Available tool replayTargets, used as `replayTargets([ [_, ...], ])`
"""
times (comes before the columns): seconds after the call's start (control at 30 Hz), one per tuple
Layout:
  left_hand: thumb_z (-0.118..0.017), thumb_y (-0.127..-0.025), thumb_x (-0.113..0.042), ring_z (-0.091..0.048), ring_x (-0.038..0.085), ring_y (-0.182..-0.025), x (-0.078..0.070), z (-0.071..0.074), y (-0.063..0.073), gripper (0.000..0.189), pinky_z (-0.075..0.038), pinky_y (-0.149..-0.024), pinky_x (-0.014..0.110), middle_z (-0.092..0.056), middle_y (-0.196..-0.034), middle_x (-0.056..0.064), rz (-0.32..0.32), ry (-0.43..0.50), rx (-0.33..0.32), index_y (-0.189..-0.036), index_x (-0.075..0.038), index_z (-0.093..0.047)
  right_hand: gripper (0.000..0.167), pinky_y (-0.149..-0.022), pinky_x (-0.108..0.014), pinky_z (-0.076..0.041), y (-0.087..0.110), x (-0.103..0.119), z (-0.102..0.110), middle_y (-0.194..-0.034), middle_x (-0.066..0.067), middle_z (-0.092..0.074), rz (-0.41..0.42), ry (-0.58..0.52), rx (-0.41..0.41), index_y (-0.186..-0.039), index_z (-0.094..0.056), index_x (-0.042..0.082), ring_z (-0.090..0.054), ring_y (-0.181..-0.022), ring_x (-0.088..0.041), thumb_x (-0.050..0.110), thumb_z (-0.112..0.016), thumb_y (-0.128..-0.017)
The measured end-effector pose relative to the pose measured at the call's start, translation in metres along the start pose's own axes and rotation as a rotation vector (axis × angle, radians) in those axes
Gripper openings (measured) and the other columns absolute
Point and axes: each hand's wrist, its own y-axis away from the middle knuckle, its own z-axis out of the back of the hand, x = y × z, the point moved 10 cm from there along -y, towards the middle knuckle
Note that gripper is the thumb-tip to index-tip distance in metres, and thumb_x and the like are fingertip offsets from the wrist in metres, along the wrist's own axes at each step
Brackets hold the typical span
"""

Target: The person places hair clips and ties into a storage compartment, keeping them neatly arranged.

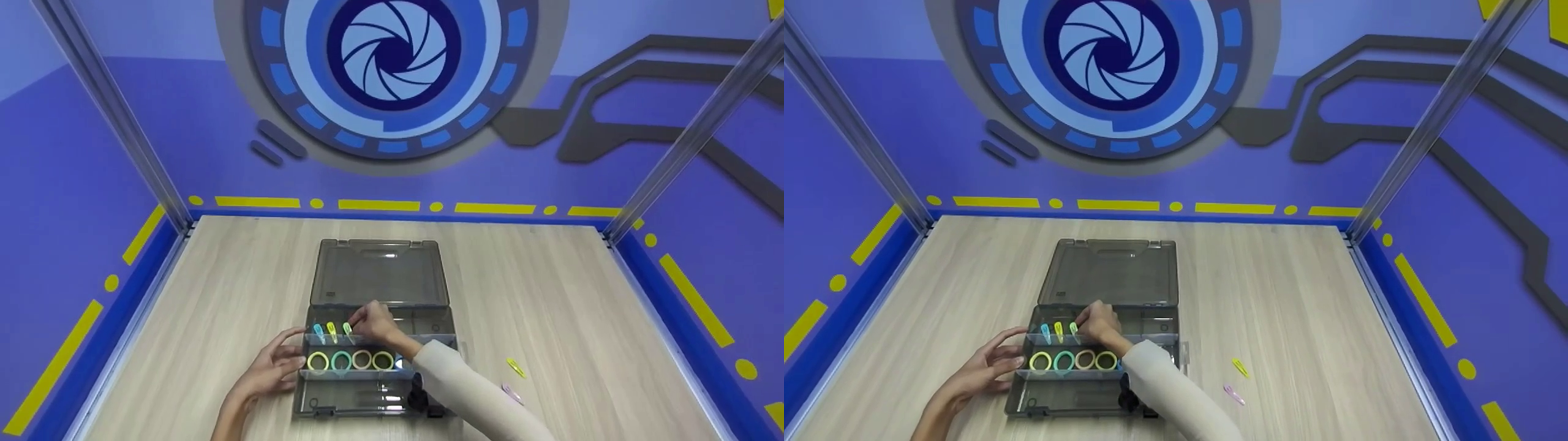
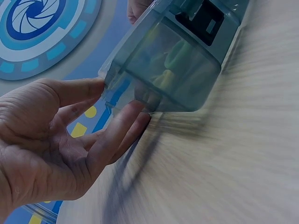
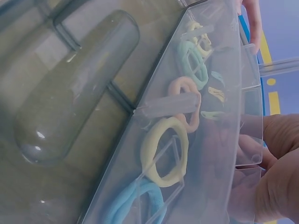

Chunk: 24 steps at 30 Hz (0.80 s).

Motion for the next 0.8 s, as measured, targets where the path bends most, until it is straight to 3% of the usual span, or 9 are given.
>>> replayTargets([
  [0.4,-0.070,-0.097,-0.016,-0.064,0.024,-0.104,0.0019,0.0008,0.0007,0.068,-0.060,-0.075,0.039,-0.056,-0.133,0.023,0.028,0.002,-0.031,-0.156,-0.016,-0.038,0.023,-0.066,-0.030,-0.056,-0.0002,-0.0004,0.0032,-0.081,-0.014,-0.078,0.029,0.044,-0.036,-0.085,-0.081,-0.002,-0.064,-0.068,-0.015,-0.011,-0.065,-0.072],
  [0.63,-0.069,-0.097,-0.015,-0.063,0.024,-0.105,0.0008,-0.0002,0.0018,0.067,-0.059,-0.075,0.039,-0.054,-0.135,0.026,0.007,-0.010,-0.024,-0.156,-0.014,-0.037,0.016,-0.069,-0.032,-0.059,0.0022,0.0027,0.0047,-0.082,-0.016,-0.078,0.060,0.040,-0.029,-0.087,-0.080,-0.004,-0.071,-0.072,-0.020,-0.009,-0.072,-0.074],
  [0.8,-0.068,-0.098,-0.014,-0.064,0.024,-0.100,-0.0005,-0.0003,0.0018,0.066,-0.059,-0.072,0.037,-0.056,-0.133,0.026,-0.005,-0.009,-0.019,-0.156,-0.013,-0.037,0.015,-0.068,-0.025,-0.056,0.0050,0.0086,0.0096,-0.084,-0.015,-0.079,0.105,0.047,-0.010,-0.088,-0.080,-0.004,-0.062,-0.066,-0.006,-0.006,-0.070,-0.077],
])
